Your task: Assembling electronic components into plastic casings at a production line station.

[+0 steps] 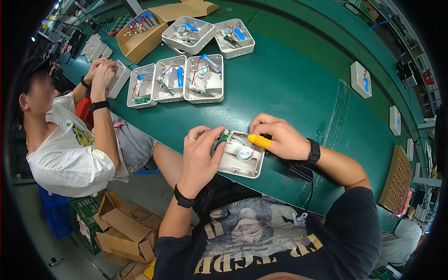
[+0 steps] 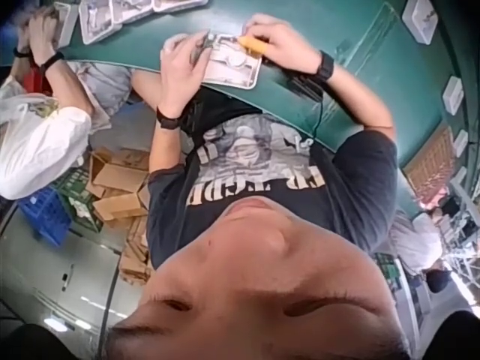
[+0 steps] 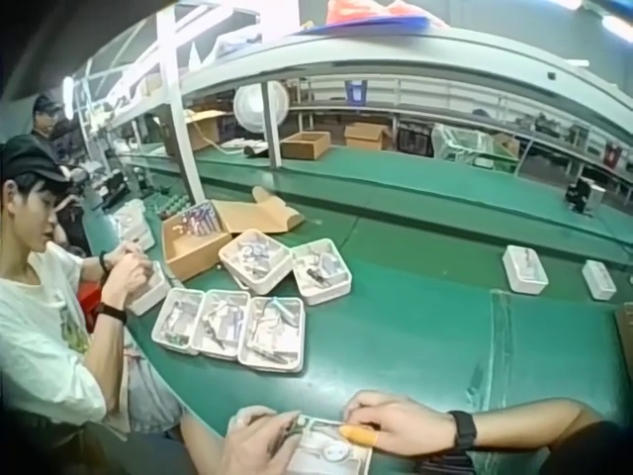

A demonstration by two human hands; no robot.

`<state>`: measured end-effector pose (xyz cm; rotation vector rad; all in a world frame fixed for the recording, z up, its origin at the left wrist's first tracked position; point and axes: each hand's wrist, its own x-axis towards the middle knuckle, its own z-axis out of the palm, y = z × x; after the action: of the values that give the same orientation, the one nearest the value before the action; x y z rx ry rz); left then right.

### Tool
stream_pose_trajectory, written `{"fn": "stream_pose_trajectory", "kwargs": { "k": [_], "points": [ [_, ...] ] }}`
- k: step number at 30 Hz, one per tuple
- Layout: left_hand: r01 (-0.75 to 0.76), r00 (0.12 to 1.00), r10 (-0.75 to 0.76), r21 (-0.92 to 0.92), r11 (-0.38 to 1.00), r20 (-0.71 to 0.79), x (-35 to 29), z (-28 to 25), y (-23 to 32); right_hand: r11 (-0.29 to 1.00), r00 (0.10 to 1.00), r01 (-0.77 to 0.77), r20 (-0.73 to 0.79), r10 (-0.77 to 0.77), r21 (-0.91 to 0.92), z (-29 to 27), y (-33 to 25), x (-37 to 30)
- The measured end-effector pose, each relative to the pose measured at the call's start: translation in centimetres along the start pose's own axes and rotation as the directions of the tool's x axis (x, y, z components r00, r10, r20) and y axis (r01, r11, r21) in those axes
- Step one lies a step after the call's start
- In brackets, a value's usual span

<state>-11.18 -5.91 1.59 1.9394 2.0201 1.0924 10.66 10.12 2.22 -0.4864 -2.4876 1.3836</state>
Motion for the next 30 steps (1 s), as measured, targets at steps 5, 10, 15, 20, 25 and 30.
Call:
{"fn": "stream_pose_trajectory", "kwargs": {
  "k": [5, 10, 15, 20, 25, 30],
  "points": [
    [0.053, 0.998, -0.055, -0.086, 0.995, -0.026, -0.3, 0.5, -0.4, 1.0, 0.999, 0.011, 0.036, -0.011, 0.003, -0.4, 0.5, -0.7],
    [0.136, 0.989, -0.148, -0.242, 0.961, -0.032, -0.2, 1.2, -0.3, 0.999, 0.999, 0.029, 0.028, -0.028, -0.018, -0.6, 0.6, -1.0],
    [0.166, 0.985, -0.175, -0.278, 0.946, -0.008, -0.2, 1.0, -0.7, 1.0, 1.0, -0.004, 0.001, 0.004, -0.027, -0.5, 0.4, -1.0],
    [0.22, 0.975, -0.216, -0.378, 0.899, 0.053, -0.4, 0.8, -1.0, 0.999, 1.0, 0.006, -0.001, -0.006, -0.031, -0.6, 0.3, -1.1],
    [0.229, 0.972, -0.231, -0.385, 0.894, 0.042, -1.1, 0.1, -1.1, 0.999, 0.999, 0.039, 0.015, -0.039, -0.033, -0.5, 0.2, -0.9],
    [0.226, 0.973, -0.226, -0.365, 0.903, 0.041, -0.9, -0.2, -1.1, 0.996, 0.996, 0.076, 0.049, -0.074, -0.05, -0.3, 0.7, -1.0]
  ]
}}
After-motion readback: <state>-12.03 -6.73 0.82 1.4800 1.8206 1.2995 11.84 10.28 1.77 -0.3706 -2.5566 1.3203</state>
